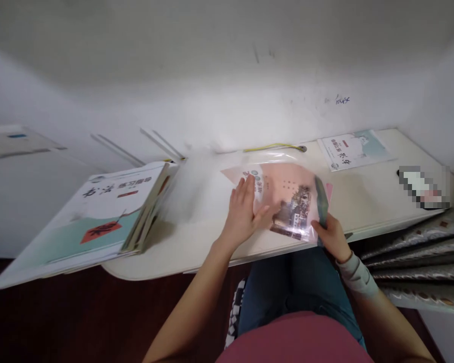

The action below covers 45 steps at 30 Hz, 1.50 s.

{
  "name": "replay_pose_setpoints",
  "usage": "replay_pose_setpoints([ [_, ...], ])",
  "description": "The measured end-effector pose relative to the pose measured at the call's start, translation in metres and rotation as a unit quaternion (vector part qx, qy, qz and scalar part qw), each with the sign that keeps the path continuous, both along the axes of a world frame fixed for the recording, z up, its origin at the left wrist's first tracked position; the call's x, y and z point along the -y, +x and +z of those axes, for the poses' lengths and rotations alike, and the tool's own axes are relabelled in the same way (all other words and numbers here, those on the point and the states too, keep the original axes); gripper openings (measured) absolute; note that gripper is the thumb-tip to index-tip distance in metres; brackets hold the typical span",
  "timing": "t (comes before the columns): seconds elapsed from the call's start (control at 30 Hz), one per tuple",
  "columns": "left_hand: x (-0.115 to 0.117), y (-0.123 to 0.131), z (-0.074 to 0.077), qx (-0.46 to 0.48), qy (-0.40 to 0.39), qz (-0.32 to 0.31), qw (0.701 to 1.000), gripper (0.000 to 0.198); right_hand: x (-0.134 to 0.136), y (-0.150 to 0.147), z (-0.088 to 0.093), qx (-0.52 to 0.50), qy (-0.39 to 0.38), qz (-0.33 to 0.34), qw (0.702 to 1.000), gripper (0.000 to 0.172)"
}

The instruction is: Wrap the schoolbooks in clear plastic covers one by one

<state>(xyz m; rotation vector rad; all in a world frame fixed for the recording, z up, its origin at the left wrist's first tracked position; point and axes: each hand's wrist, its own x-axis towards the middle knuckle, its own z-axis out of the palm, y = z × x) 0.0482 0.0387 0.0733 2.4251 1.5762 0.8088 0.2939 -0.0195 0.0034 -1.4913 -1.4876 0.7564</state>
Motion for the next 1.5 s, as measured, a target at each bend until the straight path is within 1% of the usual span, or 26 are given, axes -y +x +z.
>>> replay_pose_setpoints([
  [0.07, -0.017, 0.003, -0.023, -0.103, -0.020, 0.037, 0.994, 0.080, -0.008, 0.019, -0.002, 0.002, -0.008, -0.016, 1.000, 0.039],
  [0.13, -0.030, 0.005, -0.042, -0.165, -0.040, 0.054, 0.984, 0.079, -0.016, 0.036, -0.006, 0.031, -0.008, -0.041, 0.999, 0.056],
  [0.17, -0.035, 0.005, -0.050, -0.183, -0.049, 0.058, 0.980, 0.079, -0.021, 0.043, -0.009, 0.061, -0.006, -0.058, 0.996, 0.064],
  [0.23, -0.043, 0.002, -0.061, -0.195, -0.067, 0.060, 0.977, 0.077, -0.032, 0.056, -0.013, 0.144, -0.003, -0.092, 0.985, 0.071],
  [0.33, -0.055, -0.004, -0.068, -0.169, -0.093, 0.066, 0.979, 0.075, -0.052, 0.071, -0.013, 0.250, -0.012, -0.107, 0.962, 0.069],
  [0.4, -0.066, -0.008, -0.069, -0.143, -0.102, 0.072, 0.982, 0.073, -0.066, 0.075, -0.009, 0.293, -0.001, -0.103, 0.950, 0.068],
  [0.47, -0.080, -0.009, -0.067, -0.129, -0.104, 0.071, 0.984, 0.072, -0.079, 0.072, -0.004, 0.339, 0.047, -0.089, 0.935, 0.065],
  [0.5, -0.087, -0.008, -0.067, -0.129, -0.103, 0.065, 0.984, 0.071, -0.085, 0.068, -0.003, 0.369, 0.075, -0.069, 0.924, 0.063],
  [0.57, -0.097, -0.002, -0.065, -0.145, -0.105, 0.053, 0.982, 0.068, -0.096, 0.059, -0.003, 0.430, 0.101, 0.013, 0.897, 0.058],
  [0.63, -0.100, 0.007, -0.065, -0.168, -0.112, 0.067, 0.977, 0.065, -0.107, 0.053, -0.006, 0.479, 0.072, 0.099, 0.869, 0.055],
  [0.67, -0.099, 0.011, -0.065, -0.179, -0.114, 0.084, 0.974, 0.065, -0.113, 0.051, -0.007, 0.495, 0.050, 0.116, 0.860, 0.053],
  [0.7, -0.096, 0.015, -0.065, -0.185, -0.114, 0.103, 0.971, 0.065, -0.118, 0.051, -0.008, 0.506, 0.030, 0.113, 0.854, 0.052],
  [0.73, -0.093, 0.017, -0.065, -0.183, -0.115, 0.121, 0.969, 0.065, -0.124, 0.052, -0.007, 0.513, 0.016, 0.096, 0.853, 0.052],
  [0.8, -0.087, 0.018, -0.062, -0.165, -0.125, 0.142, 0.968, 0.062, -0.133, 0.056, -0.002, 0.510, -0.005, 0.036, 0.859, 0.052],
  [0.87, -0.086, 0.013, -0.057, -0.142, -0.147, 0.155, 0.967, 0.053, -0.141, 0.058, 0.006, 0.496, -0.028, -0.018, 0.868, 0.051],
  [0.97, -0.100, 0.003, -0.047, -0.121, -0.169, 0.181, 0.961, 0.039, -0.151, 0.060, 0.018, 0.474, -0.071, -0.066, 0.875, 0.047],
  [1.07, -0.125, -0.004, -0.038, -0.102, -0.192, 0.212, 0.953, 0.037, -0.167, 0.064, 0.027, 0.452, -0.115, -0.074, 0.881, 0.045],
  [1.13, -0.141, -0.005, -0.034, -0.087, -0.207, 0.230, 0.947, 0.036, -0.180, 0.067, 0.031, 0.433, -0.138, -0.072, 0.888, 0.041],
  [1.2, -0.151, -0.005, -0.031, -0.071, -0.219, 0.237, 0.944, 0.033, -0.192, 0.069, 0.034, 0.413, -0.148, -0.072, 0.896, 0.037],
  [1.27, -0.155, -0.005, -0.029, -0.054, -0.225, 0.237, 0.943, 0.028, -0.201, 0.069, 0.036, 0.393, -0.146, -0.070, 0.905, 0.032],
  [1.37, -0.151, -0.007, -0.031, -0.033, -0.215, 0.243, 0.945, 0.023, -0.207, 0.067, 0.034, 0.361, -0.127, -0.066, 0.921, 0.026],
  [1.5, -0.144, -0.004, -0.039, -0.017, -0.189, 0.269, 0.944, 0.028, -0.206, 0.057, 0.025, 0.328, -0.102, -0.086, 0.935, 0.030],
])
